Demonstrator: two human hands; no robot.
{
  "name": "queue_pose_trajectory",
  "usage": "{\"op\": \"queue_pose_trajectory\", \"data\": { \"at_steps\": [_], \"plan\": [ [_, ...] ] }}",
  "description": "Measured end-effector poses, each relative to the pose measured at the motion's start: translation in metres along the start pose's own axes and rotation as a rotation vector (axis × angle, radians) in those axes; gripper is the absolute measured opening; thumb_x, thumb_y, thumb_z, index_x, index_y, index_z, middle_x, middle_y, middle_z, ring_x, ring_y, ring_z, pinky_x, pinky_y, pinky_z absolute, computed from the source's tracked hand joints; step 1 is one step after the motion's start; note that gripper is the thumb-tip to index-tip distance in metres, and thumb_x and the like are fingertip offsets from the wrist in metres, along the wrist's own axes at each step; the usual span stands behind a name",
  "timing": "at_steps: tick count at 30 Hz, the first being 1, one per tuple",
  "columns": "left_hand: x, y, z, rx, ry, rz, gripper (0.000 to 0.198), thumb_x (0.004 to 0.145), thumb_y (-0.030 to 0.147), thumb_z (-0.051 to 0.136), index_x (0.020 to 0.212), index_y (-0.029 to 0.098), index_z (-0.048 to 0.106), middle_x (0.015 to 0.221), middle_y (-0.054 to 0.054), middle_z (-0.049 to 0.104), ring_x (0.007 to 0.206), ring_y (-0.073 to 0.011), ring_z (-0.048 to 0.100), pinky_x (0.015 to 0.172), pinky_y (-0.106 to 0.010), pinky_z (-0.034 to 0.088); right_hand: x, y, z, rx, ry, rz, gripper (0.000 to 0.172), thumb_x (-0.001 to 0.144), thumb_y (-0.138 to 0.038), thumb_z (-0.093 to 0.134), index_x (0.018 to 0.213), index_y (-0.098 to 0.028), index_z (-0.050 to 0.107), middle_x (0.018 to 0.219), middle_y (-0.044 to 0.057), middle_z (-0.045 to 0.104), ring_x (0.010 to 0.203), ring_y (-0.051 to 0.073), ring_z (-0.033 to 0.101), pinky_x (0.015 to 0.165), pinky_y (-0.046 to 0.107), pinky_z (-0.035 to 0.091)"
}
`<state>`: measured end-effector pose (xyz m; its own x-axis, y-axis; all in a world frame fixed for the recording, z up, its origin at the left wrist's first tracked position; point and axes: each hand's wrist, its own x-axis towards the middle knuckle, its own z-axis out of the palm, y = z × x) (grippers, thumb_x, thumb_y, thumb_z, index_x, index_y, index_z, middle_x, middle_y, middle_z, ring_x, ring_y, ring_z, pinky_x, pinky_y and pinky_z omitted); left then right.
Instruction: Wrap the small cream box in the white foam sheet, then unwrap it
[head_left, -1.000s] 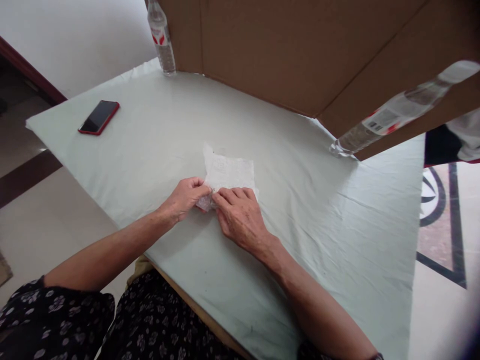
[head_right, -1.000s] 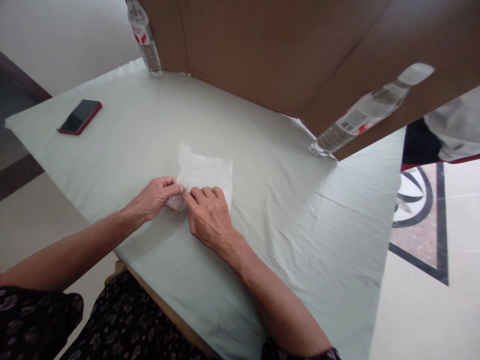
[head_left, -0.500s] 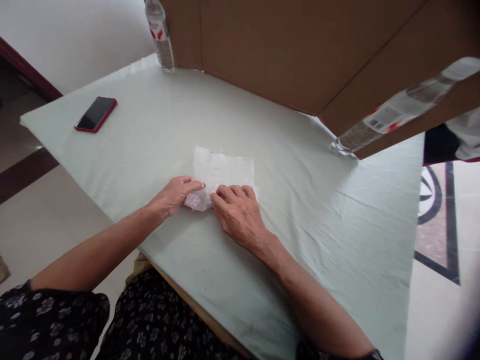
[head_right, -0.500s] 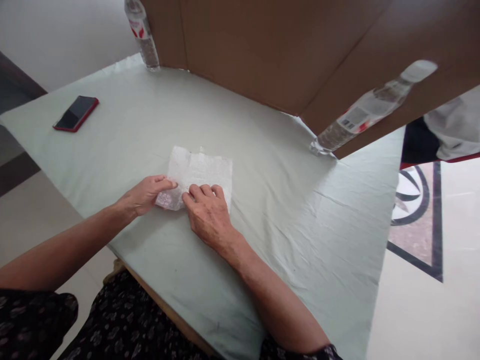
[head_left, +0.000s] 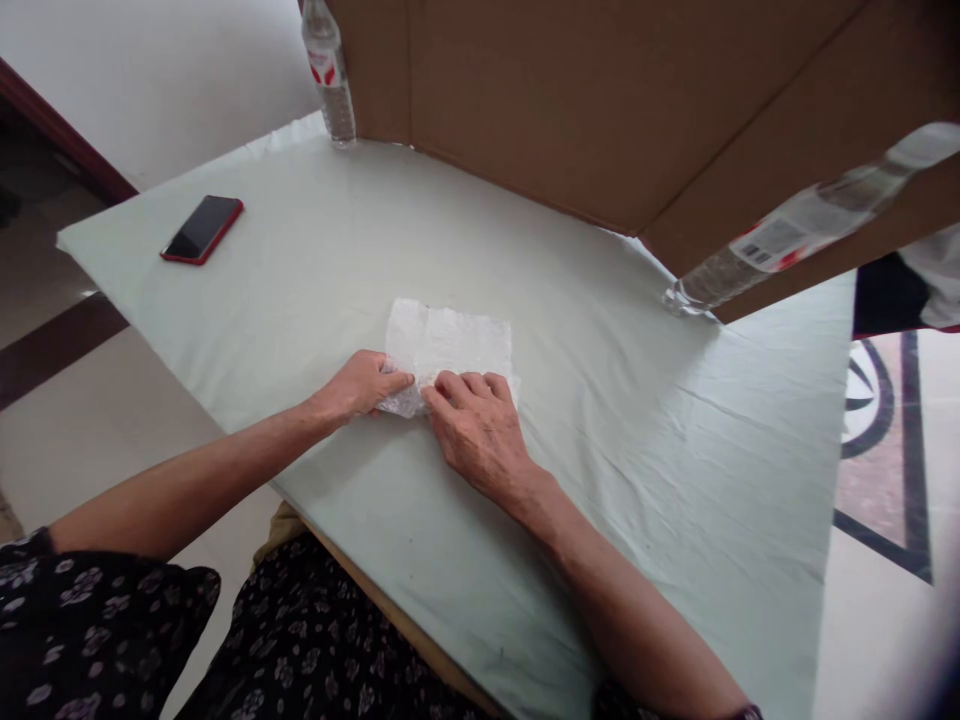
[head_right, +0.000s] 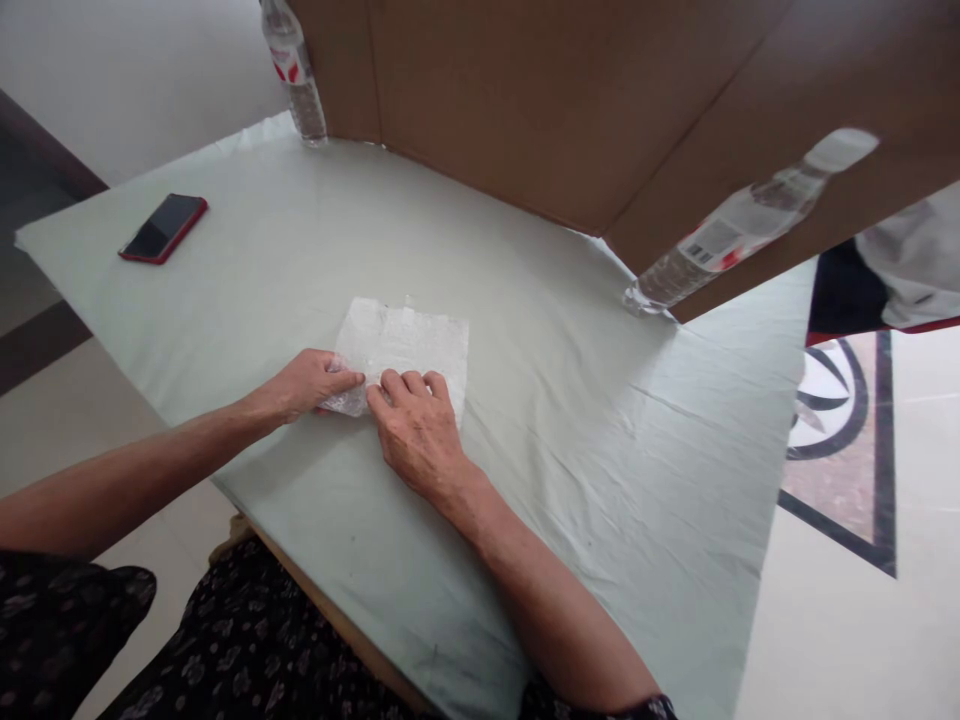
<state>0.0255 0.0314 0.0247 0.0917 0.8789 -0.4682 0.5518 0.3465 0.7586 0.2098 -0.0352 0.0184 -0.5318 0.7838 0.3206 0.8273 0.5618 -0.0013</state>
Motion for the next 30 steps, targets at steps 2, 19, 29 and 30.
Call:
{"op": "queue_pose_trajectory", "data": {
  "at_steps": [2, 19, 29, 30],
  "plan": [
    [0.0, 0.003, 0.001, -0.002, 0.022, 0.003, 0.023, 0.079, 0.019, 0.068, 0.062, 0.017, 0.054, 0.051, 0.004, 0.051, 0.041, -0.0088, 0.046, 0.037, -0.019, 0.035, 0.0, 0.0, 0.001, -0.007, 0.005, -0.002, 0.02, 0.094, -0.012, 0.051, 0.108, -0.018, 0.065, 0.109, 0.007, 0.068, 0.09, 0.023, 0.049, 0.083, 0.039, 0.029],
    [-0.018, 0.023, 0.014, -0.494, -0.128, 0.039, 0.013, 0.066, 0.02, 0.064, 0.077, 0.012, 0.066, 0.066, -0.001, 0.064, 0.052, -0.0109, 0.056, 0.049, -0.025, 0.05, -0.001, 0.014, -0.018, 0.343, -0.065, 0.048, 0.027, 0.08, -0.002, 0.047, 0.093, -0.017, 0.065, 0.088, 0.007, 0.072, 0.082, 0.022, 0.057, 0.084, 0.035, 0.04],
    [-0.021, 0.015, 0.027, 0.36, 0.087, 0.57, 0.014, 0.081, 0.019, 0.058, 0.08, 0.017, 0.072, 0.07, 0.0, 0.06, 0.068, -0.0141, 0.055, 0.067, -0.027, 0.044, -0.008, 0.038, -0.029, 0.588, 0.096, 0.176, 0.024, 0.084, -0.008, 0.049, 0.094, -0.021, 0.066, 0.102, 0.005, 0.076, 0.1, 0.021, 0.069, 0.092, 0.036, 0.046],
    [-0.02, 0.012, 0.03, 0.429, 0.135, 0.629, 0.015, 0.083, 0.019, 0.058, 0.082, 0.018, 0.073, 0.073, -0.001, 0.06, 0.069, -0.0143, 0.055, 0.067, -0.028, 0.044, -0.011, 0.042, -0.033, 0.564, 0.127, 0.222, 0.02, 0.086, -0.011, 0.05, 0.094, -0.02, 0.066, 0.102, 0.006, 0.076, 0.098, 0.022, 0.069, 0.091, 0.037, 0.046]
  ]
}}
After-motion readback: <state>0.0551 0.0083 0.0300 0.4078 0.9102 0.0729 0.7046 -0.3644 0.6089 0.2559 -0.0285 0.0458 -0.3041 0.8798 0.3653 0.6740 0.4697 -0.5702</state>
